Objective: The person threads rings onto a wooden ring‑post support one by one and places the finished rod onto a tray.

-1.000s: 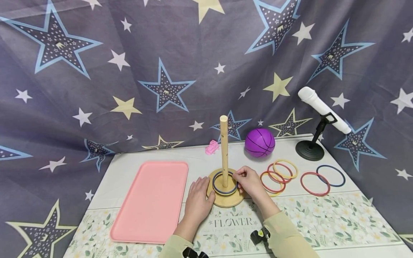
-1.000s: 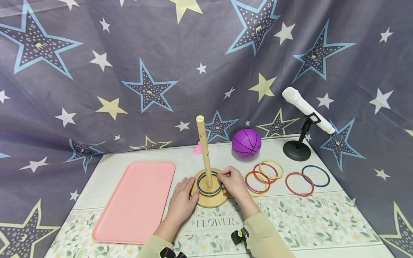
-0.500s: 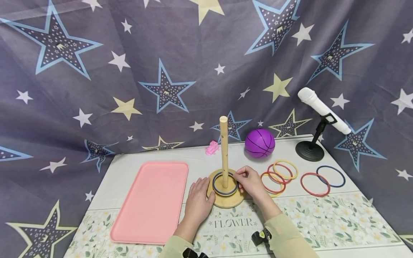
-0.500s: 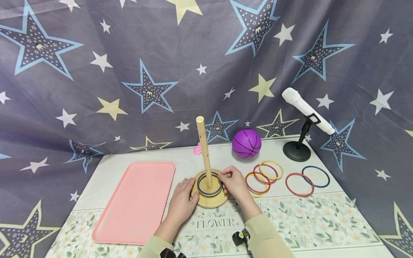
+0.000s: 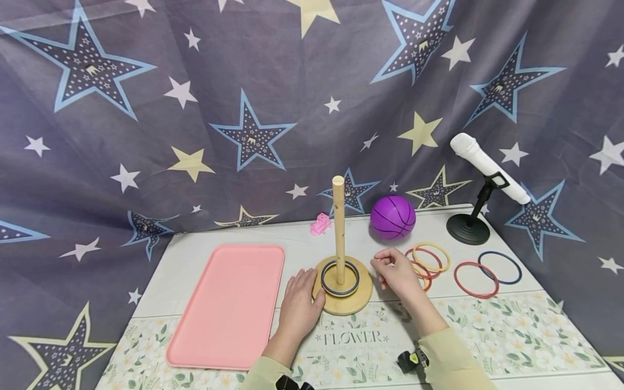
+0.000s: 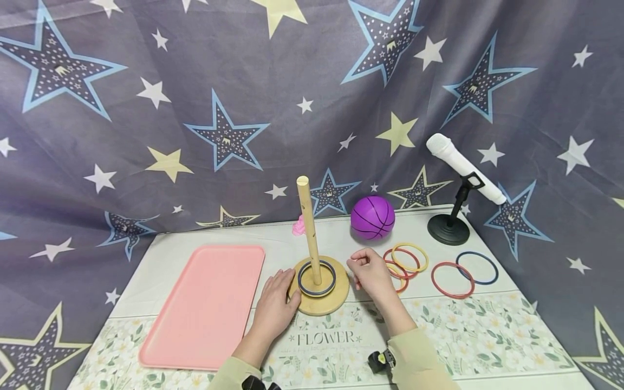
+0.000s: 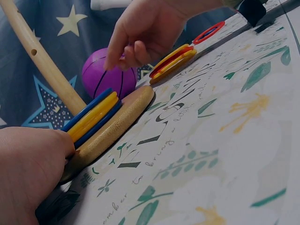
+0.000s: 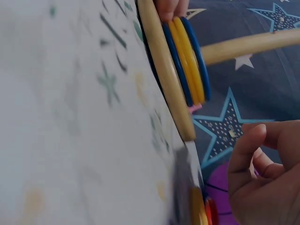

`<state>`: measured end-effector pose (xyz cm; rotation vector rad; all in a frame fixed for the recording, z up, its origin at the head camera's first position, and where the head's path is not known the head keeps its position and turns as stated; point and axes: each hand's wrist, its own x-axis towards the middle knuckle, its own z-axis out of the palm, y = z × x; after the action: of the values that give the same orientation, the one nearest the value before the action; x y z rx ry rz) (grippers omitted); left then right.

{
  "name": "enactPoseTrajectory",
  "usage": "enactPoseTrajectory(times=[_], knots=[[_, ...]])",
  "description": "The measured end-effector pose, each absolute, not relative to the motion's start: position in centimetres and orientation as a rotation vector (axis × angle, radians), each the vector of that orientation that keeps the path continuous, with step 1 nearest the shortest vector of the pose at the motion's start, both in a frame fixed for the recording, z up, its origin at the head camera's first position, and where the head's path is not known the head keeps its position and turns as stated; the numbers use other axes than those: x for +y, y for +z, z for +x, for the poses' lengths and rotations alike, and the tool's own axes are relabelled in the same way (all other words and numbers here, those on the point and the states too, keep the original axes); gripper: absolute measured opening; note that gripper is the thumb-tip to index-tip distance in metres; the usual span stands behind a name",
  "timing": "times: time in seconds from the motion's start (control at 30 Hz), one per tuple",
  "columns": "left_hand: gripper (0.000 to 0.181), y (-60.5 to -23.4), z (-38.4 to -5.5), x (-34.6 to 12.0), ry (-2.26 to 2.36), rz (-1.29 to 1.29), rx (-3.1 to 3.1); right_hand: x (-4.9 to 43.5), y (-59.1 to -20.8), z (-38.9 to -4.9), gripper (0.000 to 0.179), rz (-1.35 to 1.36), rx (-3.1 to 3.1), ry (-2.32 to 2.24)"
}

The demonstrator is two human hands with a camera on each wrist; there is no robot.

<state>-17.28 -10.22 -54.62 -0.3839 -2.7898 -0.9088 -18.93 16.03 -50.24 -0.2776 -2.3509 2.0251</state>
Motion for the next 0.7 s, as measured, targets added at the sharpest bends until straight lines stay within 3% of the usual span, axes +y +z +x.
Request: enactPoseTrajectory(times=[0.7], knots=[[0.058,-54.6,-17.3,-10.3,-0.905,-0.393,-2.787,23.9,-48.6,-16.7,0.039,-0.405,-2.348,1.9]])
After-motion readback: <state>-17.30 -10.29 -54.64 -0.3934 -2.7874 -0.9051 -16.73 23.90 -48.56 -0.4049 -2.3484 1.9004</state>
